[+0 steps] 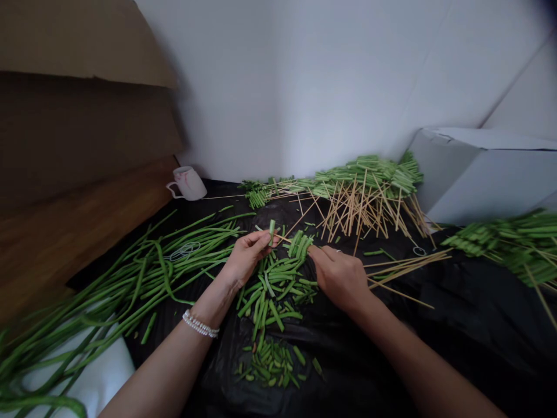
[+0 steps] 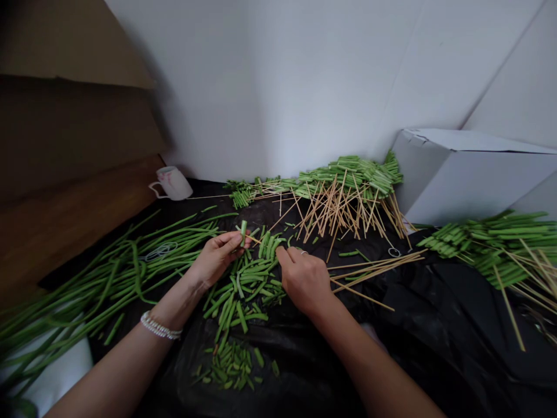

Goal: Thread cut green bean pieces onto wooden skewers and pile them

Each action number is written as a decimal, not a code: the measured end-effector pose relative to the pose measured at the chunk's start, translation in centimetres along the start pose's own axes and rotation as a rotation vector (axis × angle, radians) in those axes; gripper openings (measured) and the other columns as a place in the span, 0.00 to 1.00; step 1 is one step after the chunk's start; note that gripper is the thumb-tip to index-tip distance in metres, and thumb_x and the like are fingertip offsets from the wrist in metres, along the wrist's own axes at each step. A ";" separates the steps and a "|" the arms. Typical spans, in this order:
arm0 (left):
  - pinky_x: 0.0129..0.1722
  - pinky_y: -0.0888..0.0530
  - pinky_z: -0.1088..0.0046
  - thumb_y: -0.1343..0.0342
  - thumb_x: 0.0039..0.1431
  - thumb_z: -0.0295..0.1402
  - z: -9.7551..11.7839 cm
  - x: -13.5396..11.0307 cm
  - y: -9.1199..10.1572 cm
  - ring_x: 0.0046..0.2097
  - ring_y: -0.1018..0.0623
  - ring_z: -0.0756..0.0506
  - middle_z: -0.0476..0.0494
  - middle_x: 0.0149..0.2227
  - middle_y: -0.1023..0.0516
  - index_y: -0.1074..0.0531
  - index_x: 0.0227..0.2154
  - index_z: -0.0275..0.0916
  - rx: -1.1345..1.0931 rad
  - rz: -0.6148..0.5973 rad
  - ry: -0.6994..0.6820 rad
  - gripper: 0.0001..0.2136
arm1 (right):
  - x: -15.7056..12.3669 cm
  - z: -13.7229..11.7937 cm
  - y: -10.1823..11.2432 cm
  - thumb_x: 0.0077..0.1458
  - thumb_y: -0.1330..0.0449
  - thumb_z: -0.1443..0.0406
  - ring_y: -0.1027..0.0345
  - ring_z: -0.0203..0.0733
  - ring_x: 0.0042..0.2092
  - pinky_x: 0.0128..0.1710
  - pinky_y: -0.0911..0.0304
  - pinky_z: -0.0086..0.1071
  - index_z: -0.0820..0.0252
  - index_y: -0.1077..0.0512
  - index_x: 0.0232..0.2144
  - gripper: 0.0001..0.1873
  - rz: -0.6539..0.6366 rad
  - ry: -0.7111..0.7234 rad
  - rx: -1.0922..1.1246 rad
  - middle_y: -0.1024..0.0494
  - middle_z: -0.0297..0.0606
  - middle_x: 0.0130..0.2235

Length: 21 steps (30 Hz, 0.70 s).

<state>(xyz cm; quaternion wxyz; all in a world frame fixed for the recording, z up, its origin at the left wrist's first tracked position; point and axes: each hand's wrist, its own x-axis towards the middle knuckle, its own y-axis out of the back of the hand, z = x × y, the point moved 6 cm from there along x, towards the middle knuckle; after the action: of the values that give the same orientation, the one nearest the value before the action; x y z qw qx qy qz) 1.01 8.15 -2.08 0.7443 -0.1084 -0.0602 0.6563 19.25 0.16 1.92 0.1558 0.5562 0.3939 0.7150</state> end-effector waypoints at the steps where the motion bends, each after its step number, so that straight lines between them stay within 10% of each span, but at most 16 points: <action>1: 0.36 0.30 0.75 0.32 0.44 0.39 0.0 0.0 0.0 0.36 0.24 0.48 0.42 0.34 0.20 0.20 0.36 0.37 0.002 0.000 -0.002 0.16 | 0.0 0.0 0.0 0.58 0.49 0.70 0.39 0.33 0.27 0.28 0.51 0.30 0.59 0.25 0.40 0.14 0.000 0.001 -0.001 0.28 0.31 0.26; 21: 0.41 0.29 0.72 0.28 0.34 0.31 -0.5 0.5 1.1 0.33 0.23 0.51 0.45 0.31 0.18 0.19 0.29 0.36 -0.096 0.100 0.023 0.14 | 0.0 -0.1 -0.2 0.57 0.48 0.71 0.39 0.34 0.27 0.28 0.52 0.31 0.58 0.25 0.38 0.13 -0.049 -0.002 -0.028 0.28 0.32 0.27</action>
<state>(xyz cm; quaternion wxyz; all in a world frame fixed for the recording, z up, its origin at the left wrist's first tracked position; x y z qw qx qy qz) 0.15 8.78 -2.82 0.7052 -0.1545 -0.0774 0.6876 19.07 0.25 1.72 0.1813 0.5447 0.3971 0.7160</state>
